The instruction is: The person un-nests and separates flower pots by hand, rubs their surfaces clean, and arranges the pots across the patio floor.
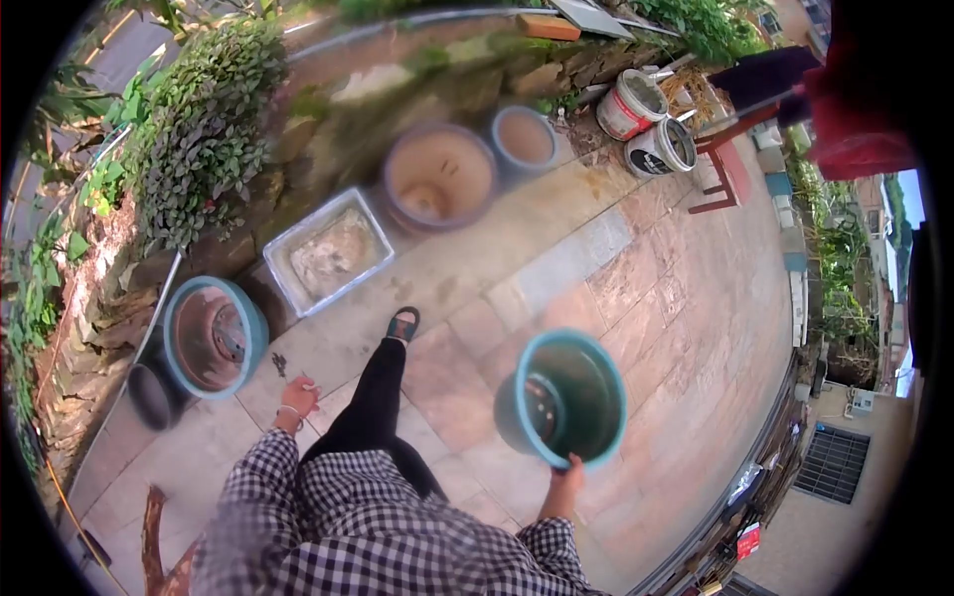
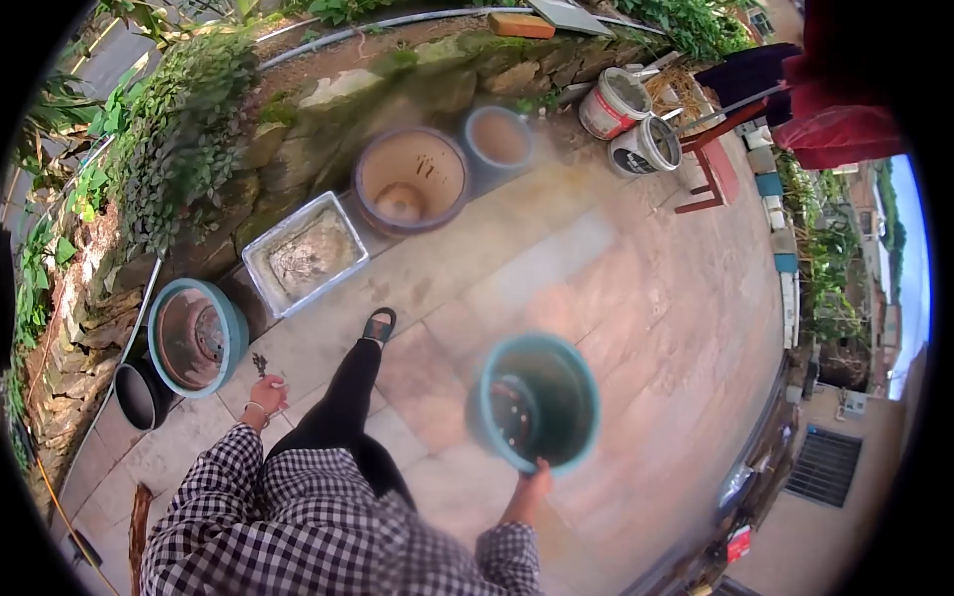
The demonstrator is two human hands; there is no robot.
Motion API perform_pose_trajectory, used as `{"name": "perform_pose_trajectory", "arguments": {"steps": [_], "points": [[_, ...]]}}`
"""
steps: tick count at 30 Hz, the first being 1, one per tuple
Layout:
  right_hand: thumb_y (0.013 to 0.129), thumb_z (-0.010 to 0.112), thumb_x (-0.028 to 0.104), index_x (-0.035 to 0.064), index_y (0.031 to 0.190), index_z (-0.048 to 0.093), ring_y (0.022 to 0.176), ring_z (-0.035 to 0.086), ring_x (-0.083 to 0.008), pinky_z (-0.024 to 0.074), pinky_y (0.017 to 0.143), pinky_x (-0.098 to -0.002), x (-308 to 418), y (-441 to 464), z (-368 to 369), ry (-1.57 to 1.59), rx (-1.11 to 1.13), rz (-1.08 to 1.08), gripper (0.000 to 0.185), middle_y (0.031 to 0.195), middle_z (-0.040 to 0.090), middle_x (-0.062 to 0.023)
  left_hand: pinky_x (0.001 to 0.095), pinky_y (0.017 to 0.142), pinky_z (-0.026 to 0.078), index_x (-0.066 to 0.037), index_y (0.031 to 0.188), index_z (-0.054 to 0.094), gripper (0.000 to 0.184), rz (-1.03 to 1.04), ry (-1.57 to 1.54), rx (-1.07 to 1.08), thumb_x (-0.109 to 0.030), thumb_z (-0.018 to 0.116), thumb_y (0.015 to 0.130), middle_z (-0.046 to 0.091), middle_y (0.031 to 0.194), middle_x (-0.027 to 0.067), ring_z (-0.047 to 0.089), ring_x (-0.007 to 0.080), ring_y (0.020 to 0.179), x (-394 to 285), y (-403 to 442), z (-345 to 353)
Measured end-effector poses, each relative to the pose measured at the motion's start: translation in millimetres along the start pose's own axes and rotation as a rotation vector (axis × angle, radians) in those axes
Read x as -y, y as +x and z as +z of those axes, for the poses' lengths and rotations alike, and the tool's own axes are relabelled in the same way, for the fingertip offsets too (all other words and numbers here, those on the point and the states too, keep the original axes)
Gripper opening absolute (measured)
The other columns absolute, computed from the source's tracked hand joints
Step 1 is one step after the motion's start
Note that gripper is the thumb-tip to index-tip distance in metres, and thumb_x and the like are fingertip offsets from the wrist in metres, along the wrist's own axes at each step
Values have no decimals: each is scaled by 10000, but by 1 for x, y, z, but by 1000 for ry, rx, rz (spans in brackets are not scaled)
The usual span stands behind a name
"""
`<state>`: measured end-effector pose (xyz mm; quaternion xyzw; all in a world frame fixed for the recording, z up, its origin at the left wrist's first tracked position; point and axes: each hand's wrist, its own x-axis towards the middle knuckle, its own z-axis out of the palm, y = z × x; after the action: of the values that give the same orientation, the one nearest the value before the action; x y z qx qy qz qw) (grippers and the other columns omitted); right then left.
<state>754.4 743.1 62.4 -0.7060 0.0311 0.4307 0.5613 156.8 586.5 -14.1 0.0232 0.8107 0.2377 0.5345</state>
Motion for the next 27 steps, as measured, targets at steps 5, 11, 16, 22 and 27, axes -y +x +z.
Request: {"name": "perform_pose_trajectory", "arguments": {"steps": [5, 11, 16, 22, 27], "points": [[785, 543, 16, 26, 1125, 524, 1045, 557, -359, 514, 859, -545, 44, 37, 133, -45, 61, 44, 340, 1119, 568, -161, 333, 498, 531, 1, 1031, 596, 290, -163, -92, -79, -147, 669, 792, 627, 741, 134, 621, 214, 573, -31, 60, 27], [830, 509, 20, -10, 1132, 506, 1082, 526, -355, 485, 914, -539, 79, 108, 282, -98, 141, 27, 304, 1160, 536, -176, 307, 532, 510, -9, 1042, 604, 292, -164, -33, -71, -169, 659, 805, 635, 720, 111, 629, 188, 542, -145, 79, 63], [825, 520, 21, -16, 1157, 489, 1076, 528, -341, 468, 941, -533, 98, 172, 395, -135, 170, 28, 336, 1133, 550, -170, 302, 599, 491, -49, 1059, 604, 248, 262, 14, -110, -147, 639, 834, 656, 761, 112, 642, 192, 650, -275, 138, 98], [859, 477, 0, -39, 1260, 400, 1164, 478, -349, 432, 1009, -514, 120, 240, 539, -128, 347, -44, 411, 1246, 478, -193, 380, 800, 474, -82, 1141, 574, 324, 1012, 317, -383, -139, 627, 826, 639, 958, 143, 608, 323, 895, -559, 151, 161], [881, 478, 31, -40, 1248, 401, 1127, 487, -320, 425, 1000, -484, 108, 348, 672, -81, 376, 0, 381, 1235, 472, -172, 424, 1017, 344, -115, 1217, 560, 381, 1346, 671, -820, -192, 618, 848, 552, 1249, 106, 458, 290, 1228, -745, 187, 193]]}}
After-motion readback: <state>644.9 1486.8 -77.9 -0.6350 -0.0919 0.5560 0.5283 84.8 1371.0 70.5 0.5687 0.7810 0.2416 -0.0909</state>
